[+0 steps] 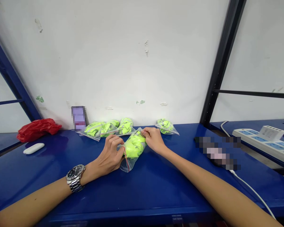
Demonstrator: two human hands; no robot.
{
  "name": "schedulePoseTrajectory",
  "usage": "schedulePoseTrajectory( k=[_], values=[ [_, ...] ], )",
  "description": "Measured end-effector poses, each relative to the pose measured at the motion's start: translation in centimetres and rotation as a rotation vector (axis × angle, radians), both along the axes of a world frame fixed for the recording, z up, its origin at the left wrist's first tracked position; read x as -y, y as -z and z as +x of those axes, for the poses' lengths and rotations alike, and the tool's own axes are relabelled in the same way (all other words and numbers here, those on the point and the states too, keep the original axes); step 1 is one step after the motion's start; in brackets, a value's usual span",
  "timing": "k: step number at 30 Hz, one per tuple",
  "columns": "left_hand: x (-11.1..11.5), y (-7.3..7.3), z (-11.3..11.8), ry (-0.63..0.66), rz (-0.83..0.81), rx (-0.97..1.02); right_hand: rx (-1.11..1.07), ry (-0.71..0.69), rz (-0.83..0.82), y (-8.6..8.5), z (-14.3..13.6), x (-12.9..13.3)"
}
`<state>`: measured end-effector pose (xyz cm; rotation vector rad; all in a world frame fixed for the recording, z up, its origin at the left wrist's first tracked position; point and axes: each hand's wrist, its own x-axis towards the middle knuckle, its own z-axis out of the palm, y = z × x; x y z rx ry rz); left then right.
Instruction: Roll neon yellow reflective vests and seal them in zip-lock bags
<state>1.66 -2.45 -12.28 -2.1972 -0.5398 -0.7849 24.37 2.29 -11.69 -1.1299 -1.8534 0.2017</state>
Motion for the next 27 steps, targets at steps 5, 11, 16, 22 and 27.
schedulePoseTrajectory(
  k=[5,11,16,22,27],
  values=[
    [1.2,-0.4,0.4,0.067,0.085,-0.015,0.058,0.102,0.068,-1.1,0.4,-0.5],
    [2.3,-1.3,0.3,0.179,0.144,0.016,0.189,0.166,0.130,-3.2,-0.4,-2.6],
    [2.4,-2.2,0.2,0.279,0.014,0.089,0.362,0.193,0.115,-4.2,-1.8,-6.5],
    [3.7,-1.6,-0.7,0.377,-0.262,0.010,0.557,0.331,0.069,-5.2,0.1,-10.1],
    [2.2,-0.7,-2.1,0.284,-0.198,-0.008,0.655,0.458,0.076,-6.0,2.4,-10.6]
  ],
)
